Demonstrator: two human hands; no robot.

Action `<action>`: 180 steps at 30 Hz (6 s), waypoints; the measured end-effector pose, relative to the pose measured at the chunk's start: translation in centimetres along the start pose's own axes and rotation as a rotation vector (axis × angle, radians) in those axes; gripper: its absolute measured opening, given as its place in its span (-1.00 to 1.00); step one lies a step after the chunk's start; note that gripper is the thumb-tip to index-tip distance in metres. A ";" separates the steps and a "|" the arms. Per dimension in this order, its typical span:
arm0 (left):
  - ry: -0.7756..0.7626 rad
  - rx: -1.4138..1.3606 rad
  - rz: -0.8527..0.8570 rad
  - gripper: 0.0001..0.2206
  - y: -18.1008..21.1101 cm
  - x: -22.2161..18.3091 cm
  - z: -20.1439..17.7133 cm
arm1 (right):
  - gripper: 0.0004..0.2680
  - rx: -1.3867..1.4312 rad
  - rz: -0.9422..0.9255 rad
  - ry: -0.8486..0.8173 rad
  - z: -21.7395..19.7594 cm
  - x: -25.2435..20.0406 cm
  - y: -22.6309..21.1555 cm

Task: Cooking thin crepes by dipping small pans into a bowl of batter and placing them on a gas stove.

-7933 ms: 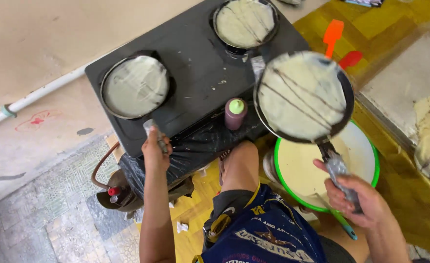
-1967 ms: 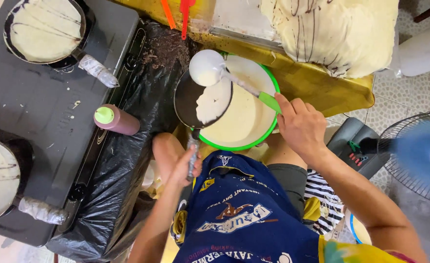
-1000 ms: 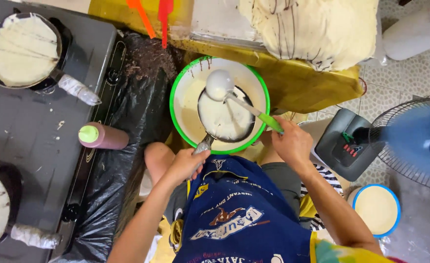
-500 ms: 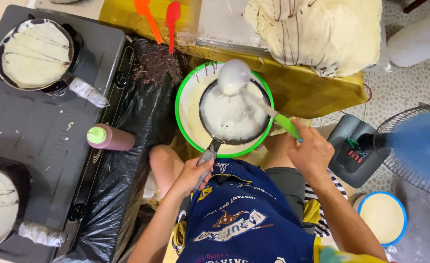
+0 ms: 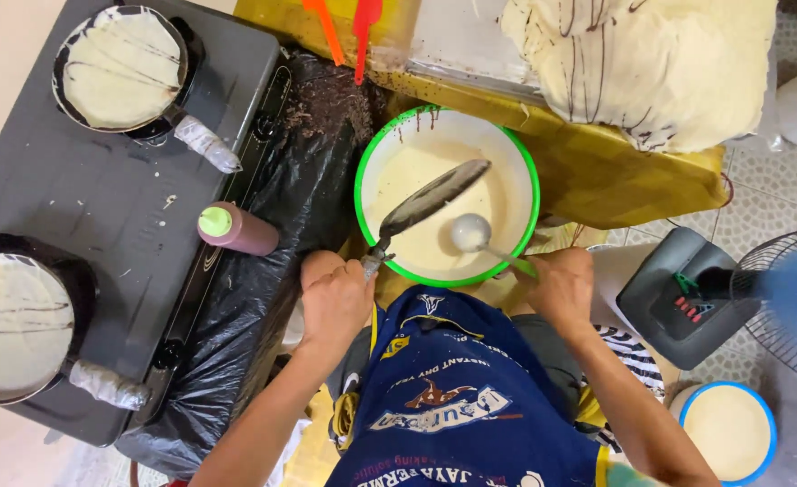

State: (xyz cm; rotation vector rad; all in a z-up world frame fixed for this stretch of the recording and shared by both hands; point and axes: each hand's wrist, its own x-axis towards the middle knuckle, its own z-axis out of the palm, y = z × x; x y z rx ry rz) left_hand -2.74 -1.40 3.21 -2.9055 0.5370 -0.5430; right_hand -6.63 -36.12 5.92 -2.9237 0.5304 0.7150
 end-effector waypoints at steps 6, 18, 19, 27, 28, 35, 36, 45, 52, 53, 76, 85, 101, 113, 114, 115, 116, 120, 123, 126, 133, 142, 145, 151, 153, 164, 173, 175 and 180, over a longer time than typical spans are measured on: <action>0.211 0.170 0.005 -0.85 1.5 1.5 -1.9 | -0.73 -0.162 -0.078 0.140 12.1 6.3 3.1; 0.200 0.006 -0.140 -0.94 4.5 -1.5 10.2 | -0.84 -0.229 -0.301 0.389 0.4 1.5 -0.9; 0.201 0.019 -0.162 -0.94 4.8 -2.0 10.4 | -0.84 -0.235 -0.325 0.395 1.2 2.9 -0.8; -0.087 -0.376 -0.335 -0.76 5.9 -1.4 10.0 | -0.67 0.667 -0.927 0.269 -8.3 7.2 -23.6; -0.086 -0.378 -0.343 -0.76 6.1 -1.9 9.0 | -0.67 0.661 -0.932 0.265 -6.7 9.2 -27.3; -0.886 -1.266 -0.928 -0.58 5.3 -1.0 5.3 | -0.54 1.377 -0.326 -1.076 -8.2 14.2 -46.9; -0.950 -1.433 -1.038 -0.62 4.7 -0.2 3.9 | -0.58 1.413 -0.284 -1.272 -8.2 14.6 -48.1; -0.007 -1.707 -1.480 -0.67 -9.1 13.5 4.5 | -0.70 1.631 -0.677 -1.303 -22.0 13.8 -31.2; 0.527 -1.803 -1.717 -0.69 -17.2 18.5 8.8 | -0.50 1.514 -0.630 -0.862 -17.3 13.6 -10.5; 0.527 -1.803 -1.721 -0.67 -17.5 18.6 9.4 | -0.50 1.579 -0.514 -0.882 -15.4 13.5 -7.9; -0.806 -2.319 -1.691 -0.32 4.4 1.4 0.9 | -0.42 -0.770 0.114 0.961 -9.4 31.2 10.7; -0.718 -2.285 -1.488 -0.49 4.3 2.9 0.8 | -0.41 -0.838 0.113 0.875 -16.1 28.6 7.2; 0.053 -1.705 -1.004 -0.56 -0.3 -4.9 -0.5 | -0.59 1.146 -0.996 -0.162 7.7 1.8 -24.8; 0.158 -1.369 -1.475 -0.85 -7.3 -17.4 -8.4 | -0.22 1.099 -0.859 -0.089 7.3 8.2 -41.5; 0.132 -1.395 -1.474 -0.87 -6.8 -17.5 -8.1 | -0.24 1.187 -0.799 -0.066 8.0 9.1 -40.9; 0.124 -1.407 -1.473 -0.87 -6.2 -17.5 -7.3 | -0.24 1.179 -0.790 -0.060 5.4 8.6 -38.1; 0.026 -1.442 -1.490 -0.85 -5.5 -17.4 -6.5 | -0.25 1.099 -0.784 -0.079 2.7 8.2 -35.3; -0.454 -1.502 -1.263 -0.59 -3.4 -13.6 -6.4 | -0.35 -0.080 -0.589 -0.230 -14.3 0.1 -25.9; -0.676 -1.674 -1.116 -0.64 1.4 -12.7 0.7 | -0.27 -0.611 -0.651 -0.321 -13.0 0.7 -19.7; -0.774 -1.788 -0.965 -0.61 6.5 -10.9 4.6 | -0.32 -0.738 -0.586 -0.246 -10.4 3.3 -14.9; -0.880 -1.834 -0.872 -0.62 8.9 -6.9 2.6 | -0.47 -0.751 -0.478 -0.202 -12.0 0.4 -11.0; -0.826 -1.953 -0.906 -0.64 7.1 -6.6 1.4 | -0.34 -0.655 -0.422 -0.308 -14.1 0.4 -9.6; -0.751 -1.991 -0.955 -0.63 5.1 -6.9 1.1 | -0.44 -0.560 -0.280 -0.255 -17.9 0.2 -13.1; -0.274 -1.772 -1.178 -0.77 -1.8 -12.8 -0.6 | -0.26 0.357 -0.368 0.061 -13.2 5.9 -20.8; 0.095 -1.420 -1.539 -0.85 -3.4 -16.6 -0.2 | -0.27 0.536 -0.572 -0.072 -7.4 7.7 -26.0; 0.187 -1.186 -1.155 -0.85 -4.5 -16.1 -7.2 | -0.41 1.053 -1.057 -0.080 0.6 3.9 -35.6; -0.547 -1.147 -0.921 -0.62 -0.5 -7.4 -2.1 | -0.86 -0.618 -0.445 0.581 10.0 6.8 -1.8; -0.625 -1.150 -0.922 -0.55 0.5 -6.4 0.5 | -0.88 -0.524 -0.509 0.604 4.6 3.0 0.5; -0.731 -0.916 -0.696 -0.41 1.4 -5.0 5.9 | -0.82 -0.825 -0.482 1.261 9.7 10.5 3.9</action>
